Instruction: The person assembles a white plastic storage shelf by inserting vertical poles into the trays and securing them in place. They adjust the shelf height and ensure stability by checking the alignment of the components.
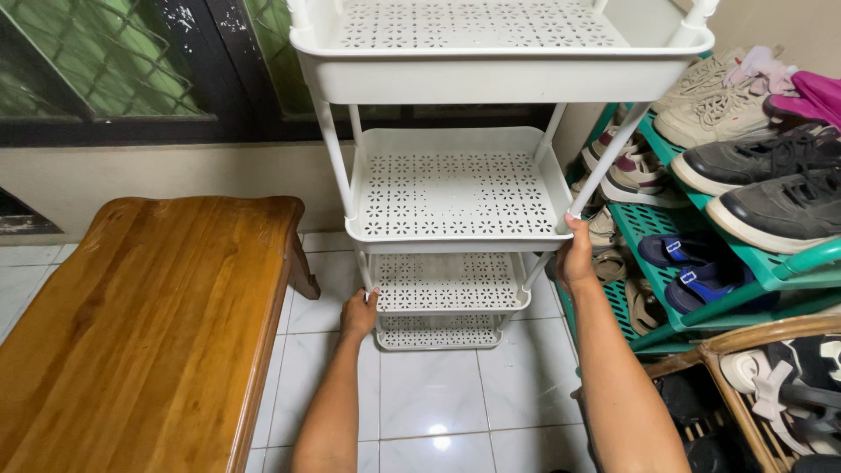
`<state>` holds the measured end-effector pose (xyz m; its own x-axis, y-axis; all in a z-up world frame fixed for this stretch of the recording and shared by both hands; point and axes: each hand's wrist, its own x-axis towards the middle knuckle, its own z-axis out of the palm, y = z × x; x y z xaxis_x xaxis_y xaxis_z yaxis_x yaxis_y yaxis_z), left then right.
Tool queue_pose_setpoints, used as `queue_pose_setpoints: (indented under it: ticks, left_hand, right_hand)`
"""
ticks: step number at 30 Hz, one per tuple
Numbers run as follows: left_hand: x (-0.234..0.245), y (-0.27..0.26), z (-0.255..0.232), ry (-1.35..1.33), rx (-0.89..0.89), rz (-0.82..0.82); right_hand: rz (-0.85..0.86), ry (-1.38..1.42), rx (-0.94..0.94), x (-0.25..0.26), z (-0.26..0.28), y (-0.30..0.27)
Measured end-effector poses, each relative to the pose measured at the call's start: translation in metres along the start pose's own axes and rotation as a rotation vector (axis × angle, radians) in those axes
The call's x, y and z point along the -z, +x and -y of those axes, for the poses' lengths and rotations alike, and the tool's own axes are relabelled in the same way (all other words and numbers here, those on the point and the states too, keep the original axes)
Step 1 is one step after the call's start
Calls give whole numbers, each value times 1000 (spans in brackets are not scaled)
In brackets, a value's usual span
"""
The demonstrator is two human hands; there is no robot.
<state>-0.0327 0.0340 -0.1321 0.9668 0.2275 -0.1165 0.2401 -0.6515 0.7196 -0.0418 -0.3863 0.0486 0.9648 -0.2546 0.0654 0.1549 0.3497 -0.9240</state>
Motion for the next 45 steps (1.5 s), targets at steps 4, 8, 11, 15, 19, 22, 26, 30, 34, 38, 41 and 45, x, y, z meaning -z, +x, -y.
queue_pose_setpoints:
  ticks: [4, 8, 11, 15, 19, 22, 26, 30, 34, 38, 41, 45]
  left_hand:
    - [-7, 1, 8, -38, 2, 14]
    - [-8, -7, 5, -338, 75, 70]
    - [-6, -35, 4, -687, 278, 93]
    - [11, -90, -30, -526, -218, -367]
    - [55, -141, -99, -221, -773, -619]
    - [97, -146, -162, -39, -1173, -772]
    - [132, -134, -224, 174, -1228, -700]
    - [138, -127, -239, 289, -1087, -514]
    - [130, -120, -231, 241, -1107, -559]
    - [128, -115, -229, 236, -1114, -589]
    - [126, -120, -226, 247, -1110, -600]
    - [126, -127, -227, 243, -1107, -607]
  right_hand:
    - [-6, 15, -43, 2, -2, -4]
    - [-15, 13, -55, 4, -3, 2]
    - [5, 51, -7, 7, -7, 6]
    - [12, 44, 10, 8, -12, 10]
    - [2, 34, -5, 10, -13, 12]
    - [13, 22, -20, 10, -13, 10]
    - [-23, 8, -54, 5, -9, 5]
    - [-14, -17, -64, 1, -4, 0]
    - [-20, -69, -70, 2, -7, -2]
    - [16, -51, -12, 1, -7, 1]
    - [-21, -75, -101, 3, -8, -3]
    - [9, -6, -57, 2, -5, -9]
